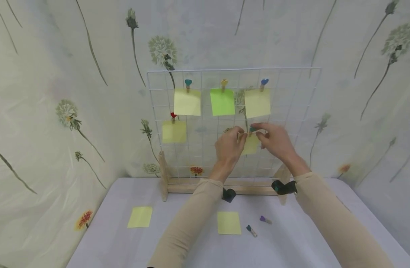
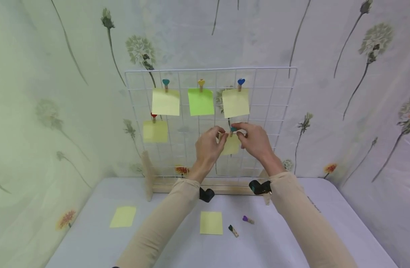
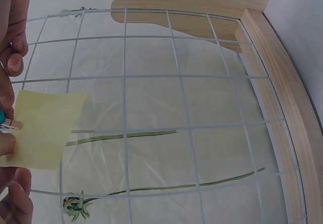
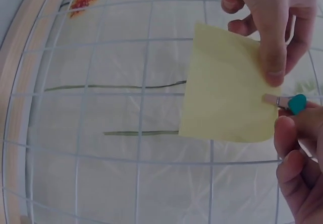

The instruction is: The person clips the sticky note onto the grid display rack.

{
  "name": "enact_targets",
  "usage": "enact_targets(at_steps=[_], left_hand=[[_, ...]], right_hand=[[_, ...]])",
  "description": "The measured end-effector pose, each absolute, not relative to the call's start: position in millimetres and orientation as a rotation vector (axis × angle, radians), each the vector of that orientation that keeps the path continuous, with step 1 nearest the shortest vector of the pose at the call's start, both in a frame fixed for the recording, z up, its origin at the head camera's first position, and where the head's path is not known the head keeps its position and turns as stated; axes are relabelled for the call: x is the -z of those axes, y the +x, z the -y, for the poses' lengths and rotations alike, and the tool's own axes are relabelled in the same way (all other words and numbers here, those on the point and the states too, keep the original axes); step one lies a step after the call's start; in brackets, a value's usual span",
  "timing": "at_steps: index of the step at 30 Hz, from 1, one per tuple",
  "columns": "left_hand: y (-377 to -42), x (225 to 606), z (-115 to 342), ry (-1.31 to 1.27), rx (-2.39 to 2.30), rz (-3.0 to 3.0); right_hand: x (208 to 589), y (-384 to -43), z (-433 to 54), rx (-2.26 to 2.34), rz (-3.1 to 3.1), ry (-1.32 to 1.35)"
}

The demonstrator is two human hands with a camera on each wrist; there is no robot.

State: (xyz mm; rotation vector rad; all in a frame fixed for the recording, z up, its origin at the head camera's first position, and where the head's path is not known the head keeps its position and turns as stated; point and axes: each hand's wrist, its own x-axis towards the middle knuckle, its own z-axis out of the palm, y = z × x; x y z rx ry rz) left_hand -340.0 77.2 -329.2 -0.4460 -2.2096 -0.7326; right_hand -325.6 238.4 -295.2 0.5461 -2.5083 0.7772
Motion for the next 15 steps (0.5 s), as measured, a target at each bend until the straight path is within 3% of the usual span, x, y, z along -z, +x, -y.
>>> enact_targets(at_steps=[15], left_hand=[[-339.5, 336.0, -70.4, -0.512, 0.667, 2.212]], right_hand=[[306.2, -324.5, -242.9, -0.817, 2.425, 0.613]])
